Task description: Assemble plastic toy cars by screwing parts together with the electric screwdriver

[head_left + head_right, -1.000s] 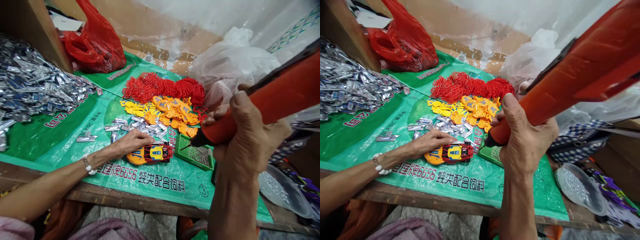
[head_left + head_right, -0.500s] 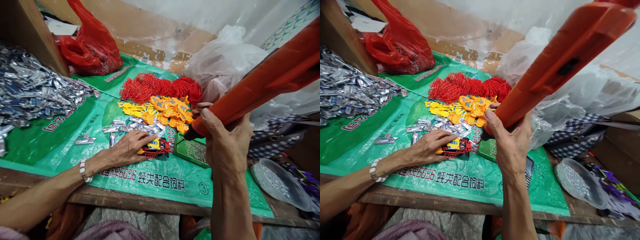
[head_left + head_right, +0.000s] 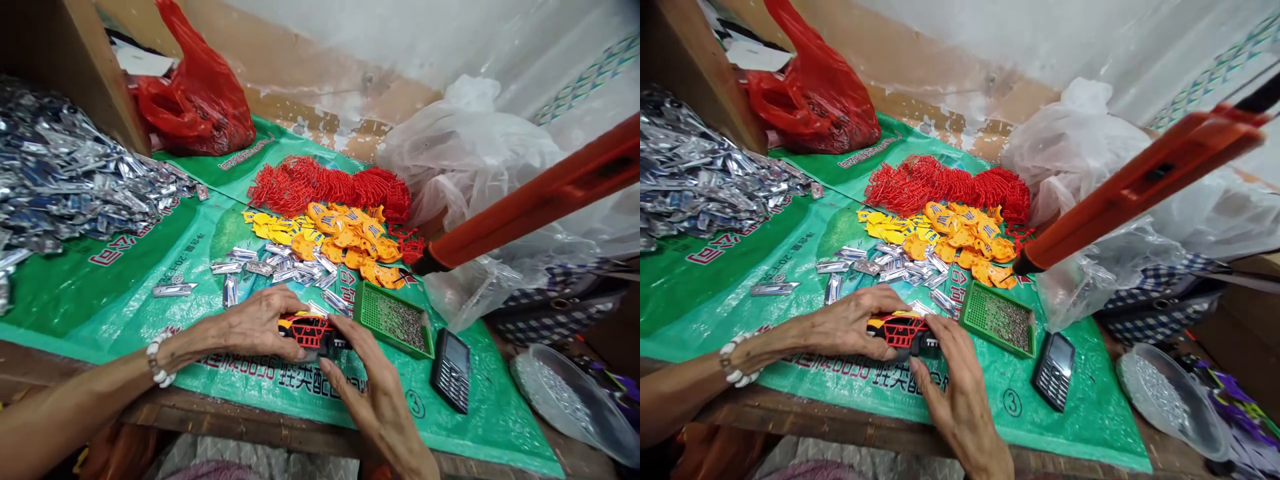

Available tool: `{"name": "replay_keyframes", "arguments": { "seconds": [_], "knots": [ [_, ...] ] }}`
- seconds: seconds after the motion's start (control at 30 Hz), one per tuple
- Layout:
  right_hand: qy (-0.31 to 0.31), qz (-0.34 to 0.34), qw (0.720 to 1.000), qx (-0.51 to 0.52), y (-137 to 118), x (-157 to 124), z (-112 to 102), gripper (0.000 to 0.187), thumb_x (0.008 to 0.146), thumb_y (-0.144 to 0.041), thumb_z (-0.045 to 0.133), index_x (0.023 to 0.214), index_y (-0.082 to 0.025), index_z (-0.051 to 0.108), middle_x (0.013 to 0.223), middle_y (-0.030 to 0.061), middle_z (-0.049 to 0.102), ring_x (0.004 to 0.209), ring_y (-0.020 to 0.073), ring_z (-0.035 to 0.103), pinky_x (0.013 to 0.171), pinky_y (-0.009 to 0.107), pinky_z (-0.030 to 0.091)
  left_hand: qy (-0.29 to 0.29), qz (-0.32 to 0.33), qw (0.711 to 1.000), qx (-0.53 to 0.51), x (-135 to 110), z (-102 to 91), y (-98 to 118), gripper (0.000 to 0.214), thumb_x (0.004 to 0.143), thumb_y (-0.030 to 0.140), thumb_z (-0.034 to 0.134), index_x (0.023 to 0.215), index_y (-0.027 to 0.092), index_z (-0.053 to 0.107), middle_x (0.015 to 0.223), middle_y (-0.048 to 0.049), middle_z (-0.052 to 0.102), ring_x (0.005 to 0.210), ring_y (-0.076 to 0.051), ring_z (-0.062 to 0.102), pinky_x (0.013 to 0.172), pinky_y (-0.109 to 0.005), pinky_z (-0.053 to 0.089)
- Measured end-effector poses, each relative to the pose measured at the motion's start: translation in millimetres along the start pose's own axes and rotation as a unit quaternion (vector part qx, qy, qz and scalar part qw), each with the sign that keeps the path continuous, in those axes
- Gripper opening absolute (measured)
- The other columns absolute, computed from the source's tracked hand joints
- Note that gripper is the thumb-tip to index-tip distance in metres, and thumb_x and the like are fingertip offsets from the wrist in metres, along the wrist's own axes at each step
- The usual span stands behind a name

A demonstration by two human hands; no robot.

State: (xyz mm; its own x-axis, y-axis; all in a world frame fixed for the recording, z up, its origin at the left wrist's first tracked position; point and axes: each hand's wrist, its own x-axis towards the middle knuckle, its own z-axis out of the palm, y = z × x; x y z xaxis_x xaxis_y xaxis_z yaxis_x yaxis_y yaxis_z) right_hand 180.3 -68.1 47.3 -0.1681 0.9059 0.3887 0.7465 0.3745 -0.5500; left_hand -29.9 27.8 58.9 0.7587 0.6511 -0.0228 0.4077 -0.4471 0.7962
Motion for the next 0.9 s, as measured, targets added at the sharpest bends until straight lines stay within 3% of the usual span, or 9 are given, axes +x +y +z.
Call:
{"name": "replay_keyframes", "arguments": {
  "seconds": [0.07, 0.2, 0.33, 0.47, 0.6, 0.67, 0.77, 0.9],
  "knots": [
    [-0.019, 0.017, 1.0, 0.012, 3, 2, 4, 0.039, 0.089, -0.034, 0.062, 0.127, -0.026, 0.06, 0.122, 0.008, 0.068, 0.113, 0.0236, 0.067, 0.093, 0.041, 0.059, 0.024, 0.056, 0.998, 0.024, -3, 2.9, -6, 0.043, 0.077, 0.032, 0.078, 0.116, 0.018, 0.067, 0.112, -0.0077, 0.067, 0.104, -0.026, 0.063, 0.092, -0.039, 0.05],
    [-0.042, 0.03, 0.999, 0.007, 7, 10, -1, 0.037, 0.088, -0.04, 0.063, 0.122, -0.024, 0.064, 0.119, 0.007, 0.071, 0.107, 0.0228, 0.07, 0.09, 0.038, 0.061, 0.052, 0.098, 0.992, 0.056, -12, 10.2, -16, 0.073, 0.081, 0.042, 0.075, 0.142, 0.018, 0.043, 0.139, -0.0163, 0.054, 0.127, -0.03, 0.053, 0.103, -0.043, 0.046],
    [-0.091, -0.003, 0.996, -0.017, 8, 30, -23, 0.036, 0.088, -0.047, 0.062, 0.114, -0.023, 0.069, 0.111, 0.0052, 0.074, 0.101, 0.0221, 0.072, 0.085, 0.034, 0.062, 0.017, 0.072, 0.996, 0.048, -11, 8.7, -11, 0.062, 0.08, 0.044, 0.076, 0.133, 0.02, 0.051, 0.128, -0.0112, 0.062, 0.117, -0.029, 0.06, 0.1, -0.045, 0.048],
    [-0.102, -0.007, 0.994, -0.034, 0, 76, -30, 0.032, 0.091, -0.047, 0.056, 0.108, -0.023, 0.07, 0.104, 0.0047, 0.076, 0.091, 0.0196, 0.073, 0.078, 0.031, 0.062, 0.006, 0.083, 0.993, 0.084, -7, 6.8, -2, 0.054, 0.079, 0.04, 0.076, 0.123, 0.018, 0.056, 0.113, -0.0103, 0.067, 0.103, -0.029, 0.066, 0.091, -0.042, 0.052],
    [-0.243, -0.067, 0.967, -0.027, -15, 131, 13, 0.026, 0.094, -0.036, 0.054, 0.111, -0.021, 0.067, 0.104, 0.0063, 0.073, 0.09, 0.0178, 0.07, 0.08, 0.03, 0.057, 0.014, 0.09, 0.986, 0.139, -5, 15.9, -3, 0.059, 0.081, 0.054, 0.069, 0.123, 0.014, 0.055, 0.112, -0.0137, 0.068, 0.1, -0.032, 0.067, 0.083, -0.04, 0.054],
    [-0.301, -0.089, 0.945, -0.09, -19, 152, 44, 0.024, 0.094, -0.027, 0.054, 0.112, -0.018, 0.066, 0.105, 0.0086, 0.071, 0.091, 0.0187, 0.068, 0.079, 0.03, 0.054, 0.016, 0.1, 0.981, 0.163, -4, 21.7, -7, 0.057, 0.081, 0.052, 0.067, 0.12, 0.013, 0.055, 0.106, -0.0117, 0.07, 0.093, -0.029, 0.069, 0.076, -0.036, 0.055],
    [-0.337, -0.108, 0.925, -0.136, -17, 170, 79, 0.014, 0.087, -0.016, 0.058, 0.096, -0.014, 0.068, 0.097, 0.0112, 0.068, 0.085, 0.0216, 0.066, 0.074, 0.031, 0.049, 0.03, 0.119, 0.972, 0.199, -4, 26.6, -9, 0.054, 0.082, 0.052, 0.067, 0.115, 0.011, 0.056, 0.1, -0.0095, 0.07, 0.083, -0.026, 0.068, 0.068, -0.032, 0.053],
    [-0.347, -0.118, 0.919, -0.148, -11, 179, 93, 0.015, 0.087, -0.011, 0.052, 0.083, -0.014, 0.066, 0.086, 0.0102, 0.066, 0.075, 0.0198, 0.062, 0.065, 0.03, 0.043, 0.03, 0.138, 0.963, 0.229, -5, 24.6, -5, 0.049, 0.088, 0.052, 0.057, 0.114, 0.01, 0.056, 0.1, -0.0095, 0.069, 0.078, -0.027, 0.067, 0.062, -0.034, 0.051]
  ]
}}
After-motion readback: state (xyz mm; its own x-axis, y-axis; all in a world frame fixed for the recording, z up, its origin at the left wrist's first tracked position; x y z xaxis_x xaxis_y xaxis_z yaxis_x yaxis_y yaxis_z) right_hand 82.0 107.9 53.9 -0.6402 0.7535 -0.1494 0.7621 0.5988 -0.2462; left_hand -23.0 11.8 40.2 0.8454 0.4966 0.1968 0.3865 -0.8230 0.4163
